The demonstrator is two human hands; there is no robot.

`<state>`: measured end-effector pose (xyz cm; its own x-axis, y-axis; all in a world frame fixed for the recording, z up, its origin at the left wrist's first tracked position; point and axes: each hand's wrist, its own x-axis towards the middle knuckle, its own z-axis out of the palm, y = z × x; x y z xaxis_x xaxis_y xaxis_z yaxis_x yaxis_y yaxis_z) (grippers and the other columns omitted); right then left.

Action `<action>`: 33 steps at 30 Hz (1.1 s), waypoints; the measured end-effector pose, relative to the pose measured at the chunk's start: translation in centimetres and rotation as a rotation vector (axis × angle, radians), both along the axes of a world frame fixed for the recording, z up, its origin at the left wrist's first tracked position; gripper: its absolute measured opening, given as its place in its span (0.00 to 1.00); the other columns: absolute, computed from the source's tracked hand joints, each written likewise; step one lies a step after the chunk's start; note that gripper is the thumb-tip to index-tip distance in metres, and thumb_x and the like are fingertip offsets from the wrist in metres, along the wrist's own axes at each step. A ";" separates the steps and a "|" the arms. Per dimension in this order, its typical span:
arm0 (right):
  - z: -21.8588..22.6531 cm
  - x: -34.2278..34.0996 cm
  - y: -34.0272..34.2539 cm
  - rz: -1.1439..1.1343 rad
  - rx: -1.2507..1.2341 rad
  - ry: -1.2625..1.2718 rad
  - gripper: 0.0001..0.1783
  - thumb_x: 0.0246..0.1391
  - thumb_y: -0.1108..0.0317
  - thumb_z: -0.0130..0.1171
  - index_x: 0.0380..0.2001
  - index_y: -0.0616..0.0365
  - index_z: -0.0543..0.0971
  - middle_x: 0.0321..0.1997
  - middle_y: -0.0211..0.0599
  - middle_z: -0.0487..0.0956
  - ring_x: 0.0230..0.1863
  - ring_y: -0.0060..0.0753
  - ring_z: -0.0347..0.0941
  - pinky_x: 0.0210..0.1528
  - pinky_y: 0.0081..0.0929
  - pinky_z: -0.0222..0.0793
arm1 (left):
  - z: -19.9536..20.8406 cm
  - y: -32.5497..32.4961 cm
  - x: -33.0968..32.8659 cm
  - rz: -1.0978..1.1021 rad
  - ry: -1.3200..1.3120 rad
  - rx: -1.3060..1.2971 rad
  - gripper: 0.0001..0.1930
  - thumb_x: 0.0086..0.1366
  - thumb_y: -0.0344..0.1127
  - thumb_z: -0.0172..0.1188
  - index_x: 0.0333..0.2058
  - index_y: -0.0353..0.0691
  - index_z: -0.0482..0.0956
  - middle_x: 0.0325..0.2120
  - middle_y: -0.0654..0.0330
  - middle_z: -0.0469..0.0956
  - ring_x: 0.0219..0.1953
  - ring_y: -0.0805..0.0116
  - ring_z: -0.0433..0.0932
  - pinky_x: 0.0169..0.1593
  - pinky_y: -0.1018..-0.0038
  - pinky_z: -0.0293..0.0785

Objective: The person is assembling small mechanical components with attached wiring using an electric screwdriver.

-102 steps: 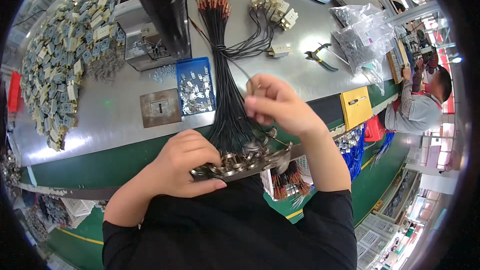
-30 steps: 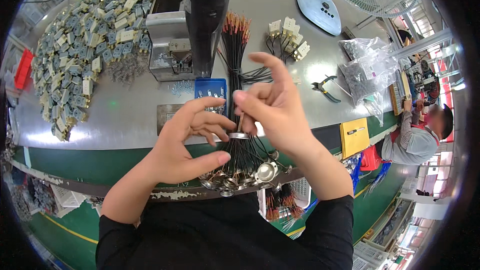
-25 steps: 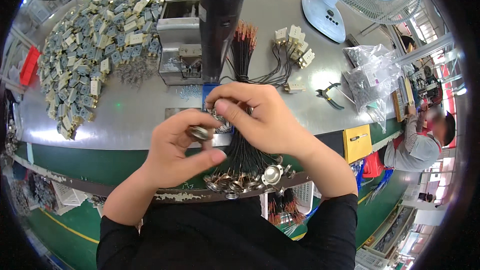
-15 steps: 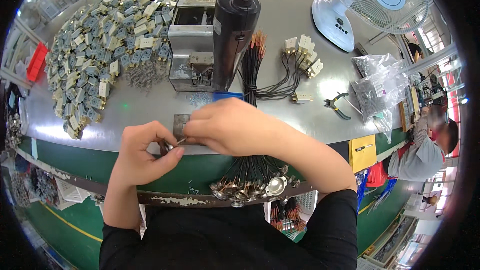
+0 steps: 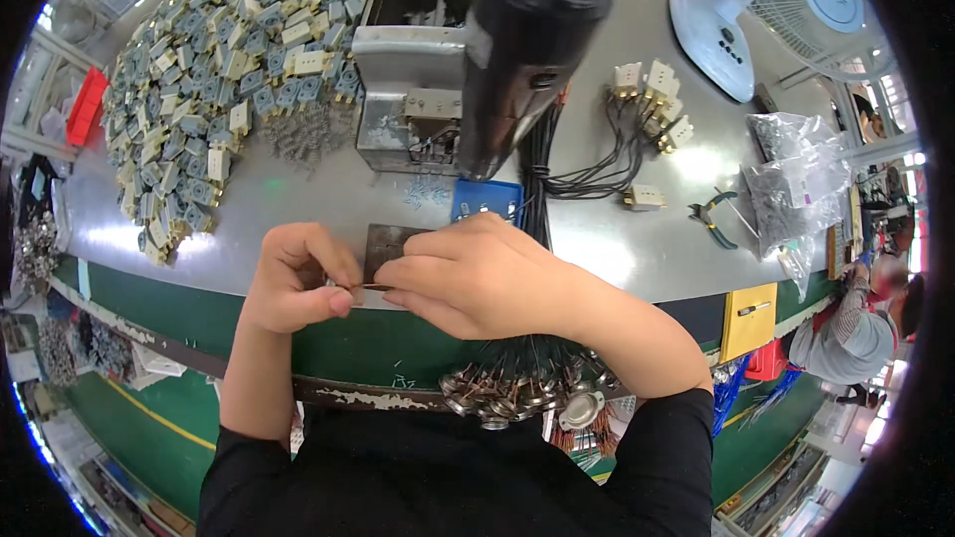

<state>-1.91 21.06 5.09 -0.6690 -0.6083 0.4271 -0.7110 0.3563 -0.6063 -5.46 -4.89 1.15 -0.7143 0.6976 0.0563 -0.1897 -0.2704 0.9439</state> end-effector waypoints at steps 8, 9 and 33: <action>0.7 -0.3 0.8 -0.081 -0.115 -0.050 0.11 0.45 0.75 0.74 0.35 0.58 0.88 0.18 0.32 0.74 0.17 0.32 0.69 0.19 0.30 0.61 | 0.4 1.1 1.2 0.019 -0.106 -0.064 0.17 0.69 0.22 0.65 0.54 0.23 0.79 0.39 0.50 0.86 0.42 0.63 0.87 0.47 0.69 0.85; 0.6 -0.2 0.8 -0.080 -0.118 -0.054 0.11 0.45 0.75 0.74 0.35 0.58 0.88 0.18 0.32 0.74 0.17 0.32 0.69 0.19 0.30 0.61 | 0.9 1.5 1.1 -0.046 -0.138 0.026 0.16 0.70 0.22 0.63 0.55 0.22 0.78 0.40 0.48 0.86 0.44 0.60 0.88 0.48 0.67 0.86; 0.2 -0.5 0.8 0.018 -0.435 -1.067 0.19 0.51 0.66 0.80 0.38 0.59 0.79 0.23 0.16 0.64 0.24 0.11 0.51 0.27 0.17 0.46 | 4.1 2.5 2.7 0.005 0.726 -0.408 0.13 0.57 0.29 0.77 0.41 0.40 0.86 0.31 0.59 0.88 0.30 0.60 0.88 0.35 0.72 0.81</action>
<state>-2.39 21.91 5.27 -0.8089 -0.5613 -0.1750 0.2346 -0.0352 -0.9715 -2.75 -2.37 5.22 -0.6011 0.7599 0.2476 0.5046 0.1206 0.8549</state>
